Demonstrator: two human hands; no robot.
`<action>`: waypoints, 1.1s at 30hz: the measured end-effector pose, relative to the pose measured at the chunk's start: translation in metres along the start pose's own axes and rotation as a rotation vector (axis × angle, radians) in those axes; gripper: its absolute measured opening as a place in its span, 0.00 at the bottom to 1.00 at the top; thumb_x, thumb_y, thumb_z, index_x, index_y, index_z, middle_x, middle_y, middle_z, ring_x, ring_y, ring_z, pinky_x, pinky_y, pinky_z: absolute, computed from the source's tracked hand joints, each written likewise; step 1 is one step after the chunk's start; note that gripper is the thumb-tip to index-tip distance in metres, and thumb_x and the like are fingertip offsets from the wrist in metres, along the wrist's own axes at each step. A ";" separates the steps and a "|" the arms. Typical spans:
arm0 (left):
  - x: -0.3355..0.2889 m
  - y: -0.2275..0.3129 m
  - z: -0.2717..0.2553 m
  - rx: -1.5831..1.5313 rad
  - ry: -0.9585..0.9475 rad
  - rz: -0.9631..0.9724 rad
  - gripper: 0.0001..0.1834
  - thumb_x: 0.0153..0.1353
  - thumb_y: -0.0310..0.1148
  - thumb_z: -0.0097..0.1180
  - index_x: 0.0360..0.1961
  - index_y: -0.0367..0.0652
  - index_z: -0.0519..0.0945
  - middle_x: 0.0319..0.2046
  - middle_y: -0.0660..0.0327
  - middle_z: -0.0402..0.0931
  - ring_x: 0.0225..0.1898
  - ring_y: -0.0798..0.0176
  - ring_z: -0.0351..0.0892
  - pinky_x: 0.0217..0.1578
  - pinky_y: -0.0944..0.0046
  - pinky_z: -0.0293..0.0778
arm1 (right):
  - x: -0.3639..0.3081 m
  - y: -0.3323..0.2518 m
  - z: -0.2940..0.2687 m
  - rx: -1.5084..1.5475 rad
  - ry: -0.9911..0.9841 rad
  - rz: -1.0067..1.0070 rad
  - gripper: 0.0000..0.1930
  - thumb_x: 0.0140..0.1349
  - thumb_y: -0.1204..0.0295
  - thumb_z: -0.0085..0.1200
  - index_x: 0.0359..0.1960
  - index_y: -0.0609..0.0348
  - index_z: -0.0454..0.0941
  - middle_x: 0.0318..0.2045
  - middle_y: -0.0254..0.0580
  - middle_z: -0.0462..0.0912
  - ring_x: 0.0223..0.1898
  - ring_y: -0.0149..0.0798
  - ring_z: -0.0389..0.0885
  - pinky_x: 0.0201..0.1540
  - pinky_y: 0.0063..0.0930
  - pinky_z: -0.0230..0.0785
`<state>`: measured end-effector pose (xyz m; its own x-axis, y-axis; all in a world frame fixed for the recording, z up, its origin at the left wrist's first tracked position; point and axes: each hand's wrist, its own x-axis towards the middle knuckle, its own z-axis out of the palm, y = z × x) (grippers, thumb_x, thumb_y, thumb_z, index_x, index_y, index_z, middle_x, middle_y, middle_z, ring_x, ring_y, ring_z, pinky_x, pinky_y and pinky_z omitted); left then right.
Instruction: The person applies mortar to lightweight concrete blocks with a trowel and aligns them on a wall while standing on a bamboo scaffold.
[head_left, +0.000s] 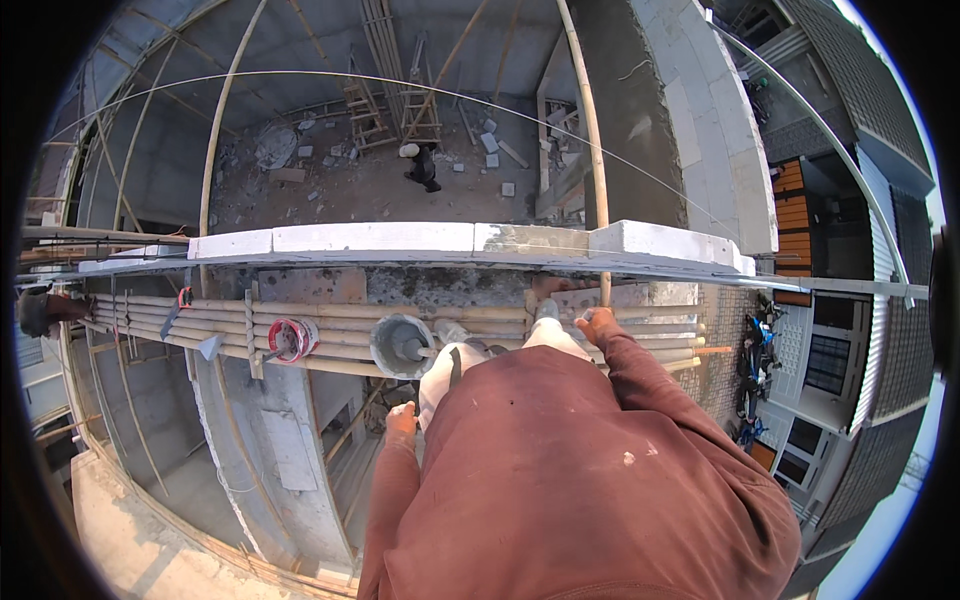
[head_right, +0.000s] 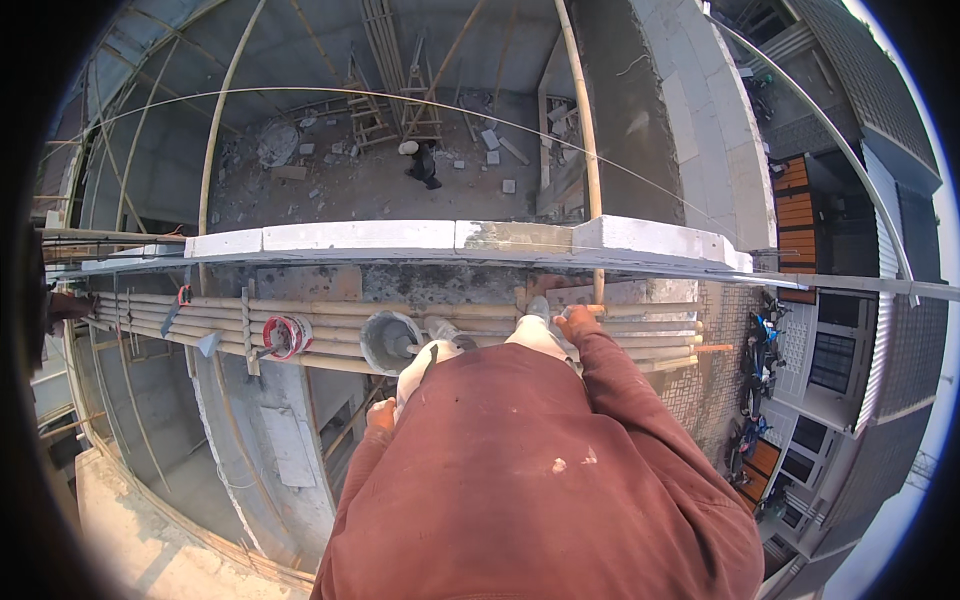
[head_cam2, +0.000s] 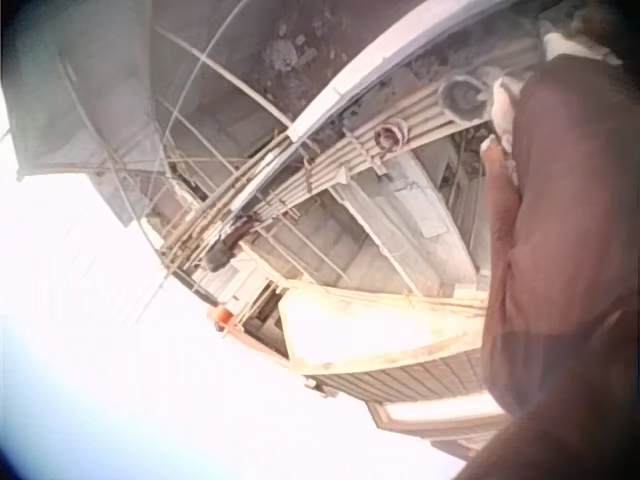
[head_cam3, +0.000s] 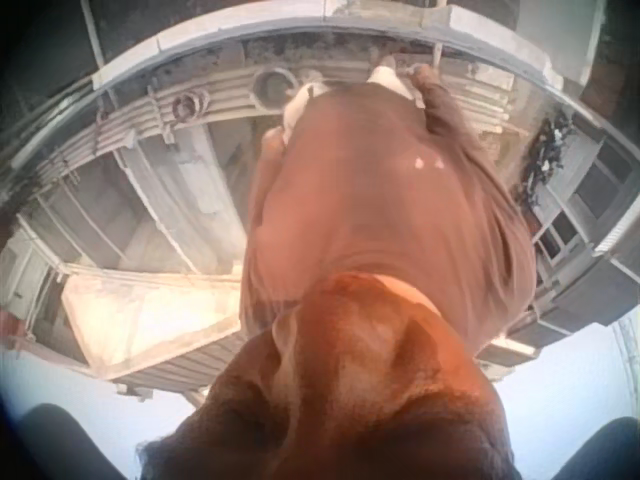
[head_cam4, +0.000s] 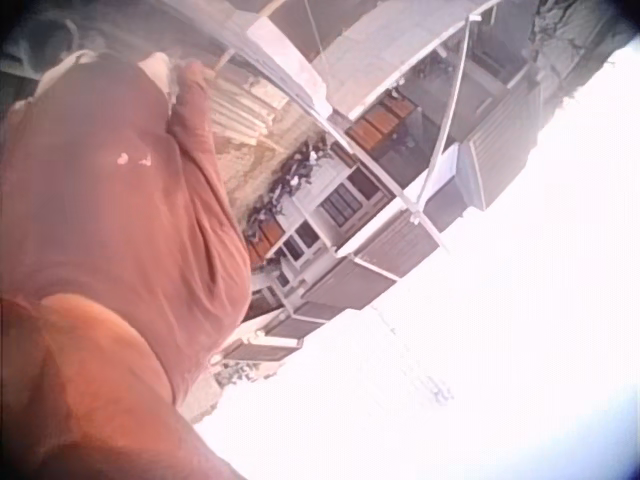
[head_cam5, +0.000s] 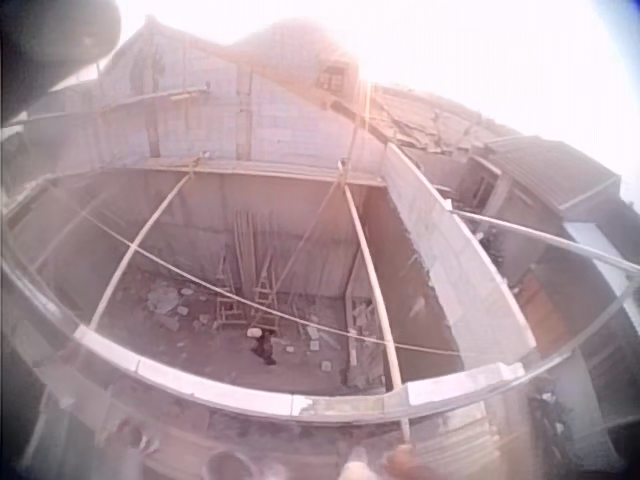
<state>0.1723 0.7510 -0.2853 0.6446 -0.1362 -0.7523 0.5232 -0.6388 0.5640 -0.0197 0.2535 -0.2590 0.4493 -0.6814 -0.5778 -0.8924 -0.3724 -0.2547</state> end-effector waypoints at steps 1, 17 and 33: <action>-0.010 0.007 -0.005 0.071 -0.031 0.000 0.16 0.58 0.40 0.58 0.37 0.35 0.80 0.28 0.61 0.79 0.26 0.67 0.77 0.28 0.66 0.72 | -0.002 0.007 0.005 0.051 -0.078 0.011 0.24 0.55 0.54 0.59 0.43 0.63 0.80 0.40 0.57 0.82 0.45 0.52 0.80 0.50 0.38 0.71; 0.000 0.231 0.095 0.524 -0.237 0.230 0.15 0.60 0.40 0.57 0.37 0.36 0.80 0.28 0.63 0.79 0.27 0.70 0.75 0.27 0.69 0.70 | -0.020 0.097 -0.033 0.385 -0.135 0.360 0.27 0.57 0.53 0.56 0.49 0.65 0.77 0.49 0.59 0.78 0.54 0.54 0.75 0.57 0.40 0.67; -0.032 0.310 0.203 0.559 -0.293 0.372 0.14 0.61 0.39 0.57 0.39 0.38 0.80 0.29 0.65 0.79 0.28 0.74 0.73 0.28 0.72 0.68 | -0.022 0.191 0.030 0.550 -0.023 0.519 0.25 0.57 0.54 0.56 0.49 0.61 0.77 0.50 0.56 0.78 0.53 0.53 0.75 0.56 0.39 0.67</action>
<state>0.2010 0.4036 -0.1551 0.5074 -0.5668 -0.6491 -0.1146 -0.7909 0.6011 -0.2008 0.2160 -0.3183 -0.0294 -0.6679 -0.7437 -0.8839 0.3648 -0.2927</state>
